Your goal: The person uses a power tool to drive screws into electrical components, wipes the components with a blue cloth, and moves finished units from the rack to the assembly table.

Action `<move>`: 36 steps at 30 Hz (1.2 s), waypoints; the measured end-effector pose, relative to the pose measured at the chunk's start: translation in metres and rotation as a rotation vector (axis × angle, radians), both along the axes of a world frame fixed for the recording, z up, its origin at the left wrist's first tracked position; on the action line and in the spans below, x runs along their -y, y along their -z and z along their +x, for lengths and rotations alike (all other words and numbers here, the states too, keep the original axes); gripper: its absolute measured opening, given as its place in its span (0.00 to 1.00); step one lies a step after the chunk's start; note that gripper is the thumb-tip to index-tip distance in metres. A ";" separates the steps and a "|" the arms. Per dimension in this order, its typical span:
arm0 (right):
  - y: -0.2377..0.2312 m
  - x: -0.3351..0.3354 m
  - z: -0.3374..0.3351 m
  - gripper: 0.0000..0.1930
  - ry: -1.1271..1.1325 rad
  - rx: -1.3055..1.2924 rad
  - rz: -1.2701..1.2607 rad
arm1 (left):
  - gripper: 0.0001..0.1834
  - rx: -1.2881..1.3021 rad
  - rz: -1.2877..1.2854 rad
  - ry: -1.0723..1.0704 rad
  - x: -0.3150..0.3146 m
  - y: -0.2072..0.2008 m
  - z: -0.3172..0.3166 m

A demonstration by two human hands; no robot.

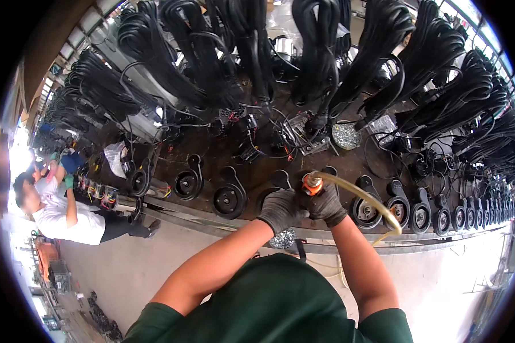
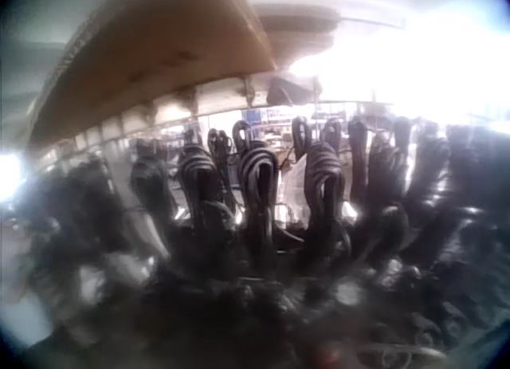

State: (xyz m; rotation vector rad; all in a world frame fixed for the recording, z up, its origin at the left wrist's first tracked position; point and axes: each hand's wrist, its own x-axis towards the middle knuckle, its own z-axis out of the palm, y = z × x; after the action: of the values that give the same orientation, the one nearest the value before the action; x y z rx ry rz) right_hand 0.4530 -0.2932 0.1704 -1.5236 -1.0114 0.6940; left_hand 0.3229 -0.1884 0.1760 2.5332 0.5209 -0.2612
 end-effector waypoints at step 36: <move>0.013 0.150 -0.024 0.31 0.449 -0.413 0.345 | 0.21 0.422 -0.373 -0.223 0.026 0.089 -0.149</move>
State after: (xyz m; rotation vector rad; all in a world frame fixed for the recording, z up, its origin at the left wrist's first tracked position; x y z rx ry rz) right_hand 0.4291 -0.4432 0.1573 -1.1800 -0.4259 0.4568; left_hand 0.1736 -0.2148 0.0866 2.0653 0.5220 0.2359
